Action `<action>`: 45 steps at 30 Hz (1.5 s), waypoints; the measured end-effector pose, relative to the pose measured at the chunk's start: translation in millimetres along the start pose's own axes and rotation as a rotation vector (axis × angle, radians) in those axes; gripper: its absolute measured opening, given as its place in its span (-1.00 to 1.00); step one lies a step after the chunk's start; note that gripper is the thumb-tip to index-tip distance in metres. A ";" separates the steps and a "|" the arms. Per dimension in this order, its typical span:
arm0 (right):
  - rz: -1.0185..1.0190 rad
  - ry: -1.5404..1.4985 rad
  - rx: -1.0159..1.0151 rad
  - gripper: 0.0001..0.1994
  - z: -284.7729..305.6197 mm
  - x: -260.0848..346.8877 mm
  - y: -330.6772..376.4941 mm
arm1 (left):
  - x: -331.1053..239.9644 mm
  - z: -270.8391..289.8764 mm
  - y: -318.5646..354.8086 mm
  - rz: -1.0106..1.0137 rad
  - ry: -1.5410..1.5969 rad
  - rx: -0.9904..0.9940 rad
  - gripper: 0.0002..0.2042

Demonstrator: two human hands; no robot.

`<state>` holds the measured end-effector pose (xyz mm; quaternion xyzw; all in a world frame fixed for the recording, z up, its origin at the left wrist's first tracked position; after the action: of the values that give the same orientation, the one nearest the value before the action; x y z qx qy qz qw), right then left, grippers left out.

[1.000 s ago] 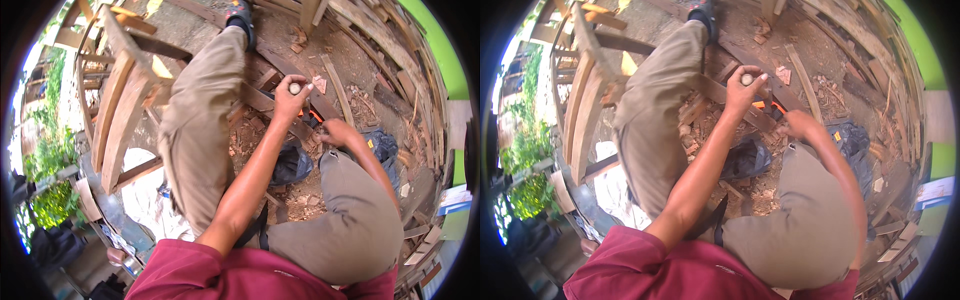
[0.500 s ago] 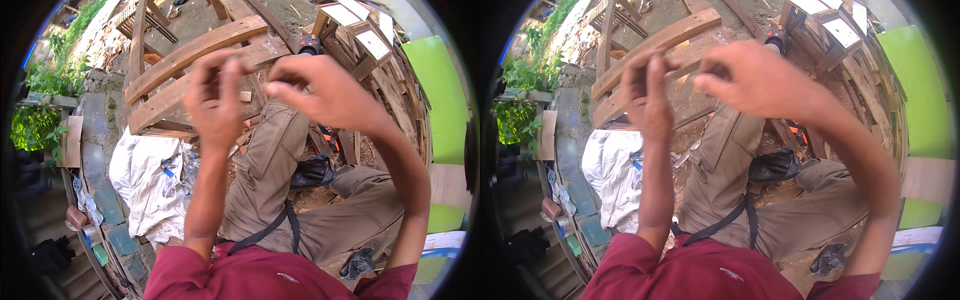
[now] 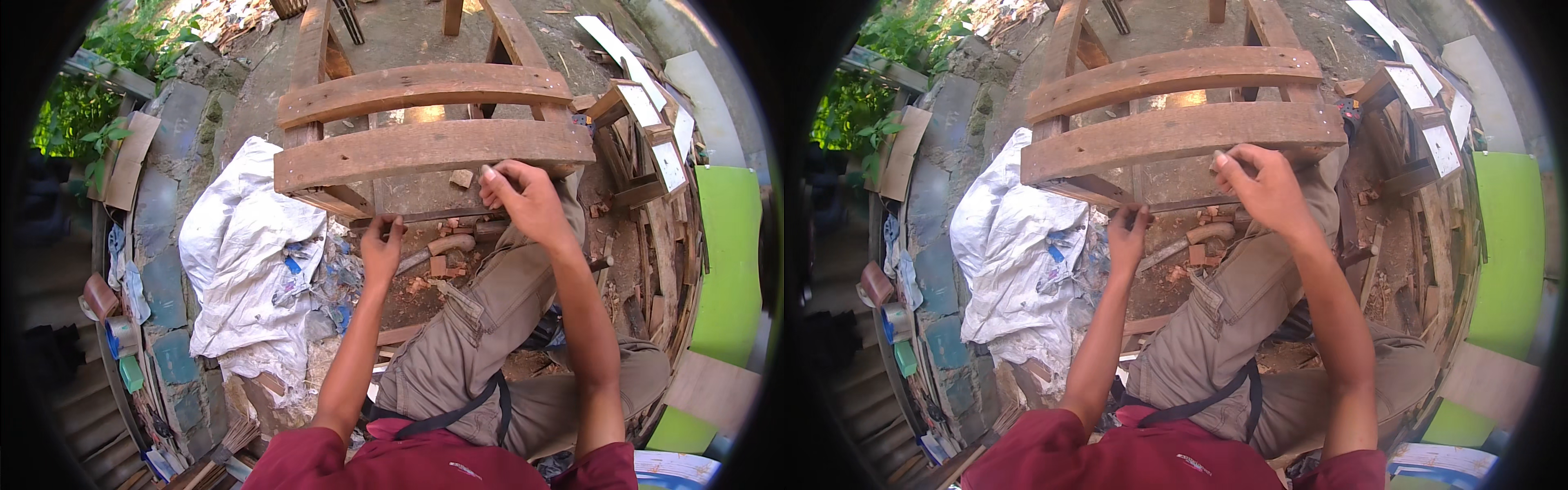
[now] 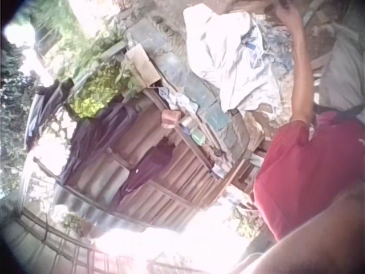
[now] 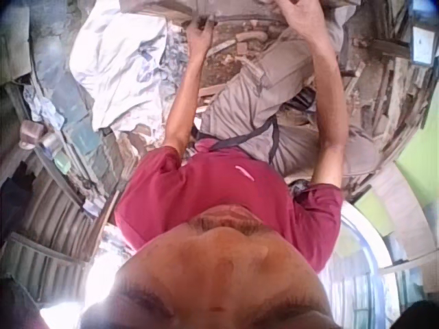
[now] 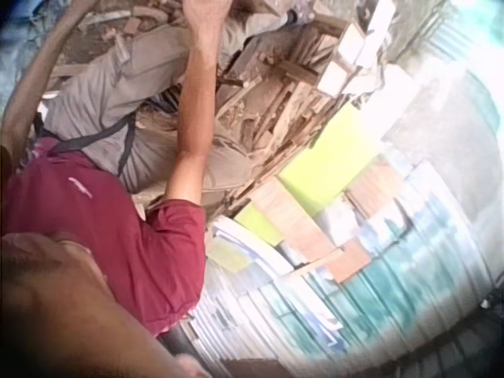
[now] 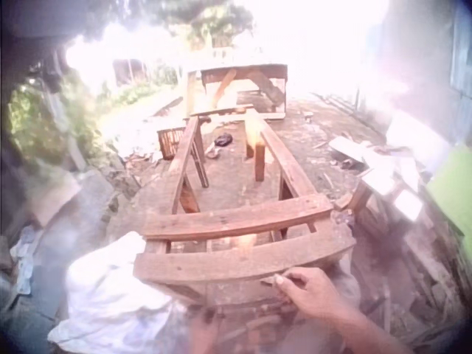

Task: The person sits on the ground and uses a hammer to strike and separate wooden slats from a frame. They then use a hand saw to cut a long wooden plank and continue hammering to disassemble the structure.

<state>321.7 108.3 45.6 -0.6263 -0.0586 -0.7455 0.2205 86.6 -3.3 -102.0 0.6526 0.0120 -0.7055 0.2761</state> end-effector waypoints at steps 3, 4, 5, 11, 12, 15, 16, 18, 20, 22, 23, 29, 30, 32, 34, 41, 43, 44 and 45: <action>-0.012 0.102 0.112 -0.70 14.6 -15.6 2.6 | 24.8 -78.6 -45.0 -0.070 -0.280 0.096 -0.73; -0.036 0.099 0.137 -0.70 9.0 -25.3 6.8 | 36.7 -97.0 -66.0 -0.143 -0.356 0.057 -0.68; -0.042 0.071 0.076 -0.71 11.9 -33.3 10.6 | 44.3 -127.0 -86.3 -0.221 -0.424 0.042 -0.63; 0.031 0.230 -0.066 -0.75 -2.1 -18.3 16.8 | 107.9 -186.6 -181.3 -0.306 -0.913 -0.338 -0.46; 0.056 0.308 -0.076 -0.77 1.4 -11.8 20.0 | 114.7 -203.3 -187.0 -0.314 -0.969 -0.358 -0.46; 0.078 0.323 -0.099 -0.79 11.6 -6.6 29.2 | 121.1 -225.8 -191.4 -0.194 -1.061 -0.233 -0.45; 0.094 0.312 -0.109 -0.78 17.4 -8.9 32.4 | 119.5 -233.8 -188.7 -0.118 -1.094 -0.140 -0.45; 0.083 0.330 -0.146 -0.78 36.5 -20.4 43.1 | 116.4 -256.9 -166.5 0.001 -1.083 0.065 -0.45; 0.136 0.393 -0.056 -0.78 20.5 -20.9 37.7 | 102.5 -213.0 -166.5 0.039 -0.899 0.102 -0.44; 0.269 0.369 -0.090 -0.79 16.8 -7.5 37.6 | 86.9 -176.6 -152.9 -0.067 -0.555 0.116 -0.44; 0.292 0.331 -0.126 -0.79 24.0 -3.1 39.5 | 74.1 -163.1 -131.8 -0.151 -0.523 0.083 -0.46; 0.229 0.079 -0.362 -0.62 59.8 14.6 70.1 | -65.4 -111.8 28.2 -0.192 -0.047 0.165 -0.47; 0.242 0.124 -0.384 -0.60 66.3 22.1 75.8 | -83.3 -121.0 45.4 -0.258 -0.070 0.212 -0.46; 0.268 0.207 -0.425 -0.54 77.1 38.7 85.8 | -114.0 -137.7 76.3 -0.392 -0.121 0.301 -0.42; 0.246 0.253 -0.372 -0.49 85.8 48.7 91.6 | -158.5 -163.7 106.3 -0.665 -0.265 0.308 -0.38; 0.092 0.335 -0.504 -0.54 269.9 73.6 127.8 | -204.5 -322.9 142.0 -0.392 -0.069 0.813 -0.23; 0.056 0.366 -0.512 -0.49 348.4 57.2 141.2 | -174.2 -384.4 146.8 -0.154 -0.200 0.927 -0.17; 0.017 0.612 -0.513 -0.47 388.3 46.7 154.2 | -149.5 -413.2 151.2 -0.052 -0.231 0.994 -0.15; -0.133 0.798 -0.480 -0.48 414.0 32.6 170.6 | -125.8 -436.5 153.1 -0.027 -0.294 0.999 -0.11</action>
<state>762.3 97.6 131.1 -0.3190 0.1648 -0.9329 0.0262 547.2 78.8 2.6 0.5985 -0.3565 -0.7130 -0.0795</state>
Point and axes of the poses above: each hand's wrist, its own y-axis away from the middle knuckle, its own z-axis out of the back of the hand, x = y × z, the point moved 9 cm from there along -y, towards the middle knuckle, and after that the axes turned 14 degrees about z, right-handed, at the moved point
